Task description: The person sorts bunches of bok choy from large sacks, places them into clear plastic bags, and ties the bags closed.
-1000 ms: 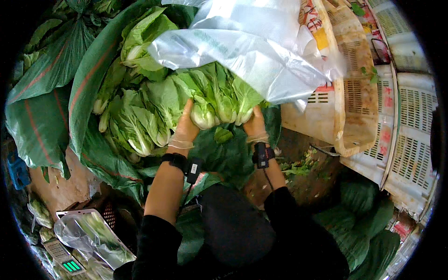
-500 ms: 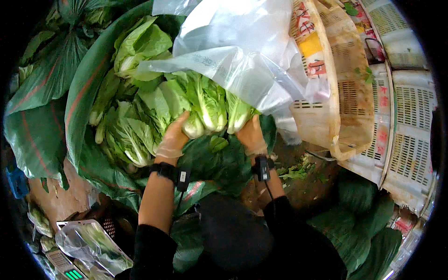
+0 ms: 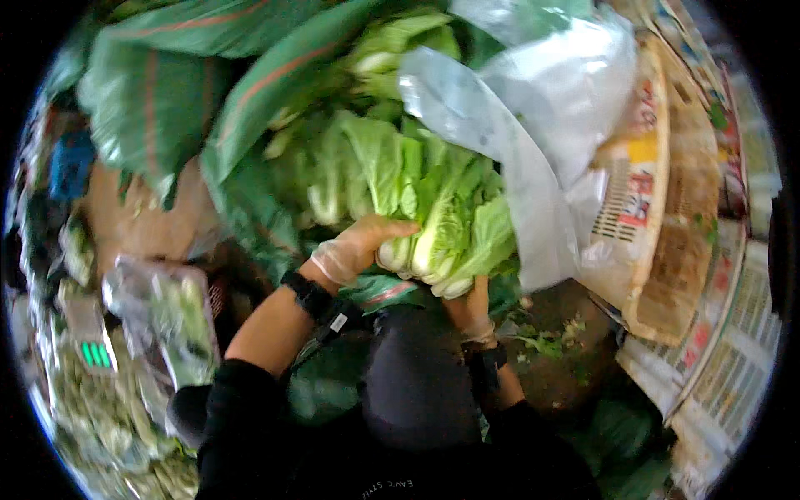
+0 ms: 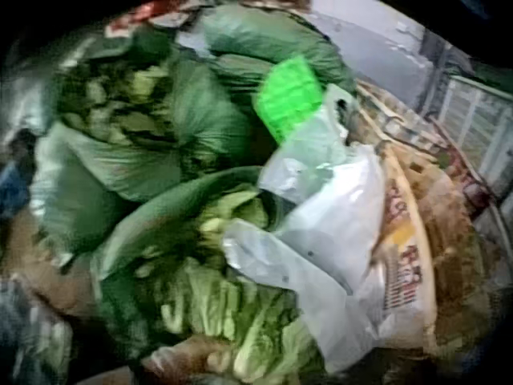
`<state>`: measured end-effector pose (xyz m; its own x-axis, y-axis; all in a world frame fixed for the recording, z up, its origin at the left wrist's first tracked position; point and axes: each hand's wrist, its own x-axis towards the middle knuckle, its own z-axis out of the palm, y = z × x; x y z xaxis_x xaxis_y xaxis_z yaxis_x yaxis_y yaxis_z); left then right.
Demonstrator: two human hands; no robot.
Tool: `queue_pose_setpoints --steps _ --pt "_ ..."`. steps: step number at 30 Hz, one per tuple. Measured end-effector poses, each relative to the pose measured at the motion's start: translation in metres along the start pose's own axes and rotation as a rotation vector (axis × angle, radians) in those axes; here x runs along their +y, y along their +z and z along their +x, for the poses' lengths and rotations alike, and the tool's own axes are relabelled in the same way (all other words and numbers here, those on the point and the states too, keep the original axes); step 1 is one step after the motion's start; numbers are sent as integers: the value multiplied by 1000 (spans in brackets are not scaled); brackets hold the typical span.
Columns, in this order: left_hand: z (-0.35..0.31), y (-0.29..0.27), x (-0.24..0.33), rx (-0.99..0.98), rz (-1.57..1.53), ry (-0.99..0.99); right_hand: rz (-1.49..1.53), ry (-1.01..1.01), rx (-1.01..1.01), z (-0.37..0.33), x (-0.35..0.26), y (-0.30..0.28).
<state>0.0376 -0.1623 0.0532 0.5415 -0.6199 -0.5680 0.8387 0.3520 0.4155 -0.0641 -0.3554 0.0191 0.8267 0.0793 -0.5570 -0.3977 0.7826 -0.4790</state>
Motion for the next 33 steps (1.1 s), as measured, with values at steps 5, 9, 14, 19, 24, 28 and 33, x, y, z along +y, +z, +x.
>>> queue_pose_setpoints --steps 5,9,14,19,24,28,33 --pt "-72 24 53 63 160 16 87 107 -302 -27 6 80" --pt "-155 58 93 119 400 201 315 109 -411 -55 10 162" --pt "-256 28 93 83 255 301 128 370 -487 -94 35 222" --pt "-386 47 113 80 383 691 38 211 -716 -130 49 313" --pt "-527 -49 76 68 434 1081 -420 -226 -1180 -126 171 360" --pt "-567 -153 -9 378 376 1269 -1477 -937 -1473 -117 242 356" --pt "-570 -208 -81 851 512 1254 -1600 -1104 -1698 -109 296 327"
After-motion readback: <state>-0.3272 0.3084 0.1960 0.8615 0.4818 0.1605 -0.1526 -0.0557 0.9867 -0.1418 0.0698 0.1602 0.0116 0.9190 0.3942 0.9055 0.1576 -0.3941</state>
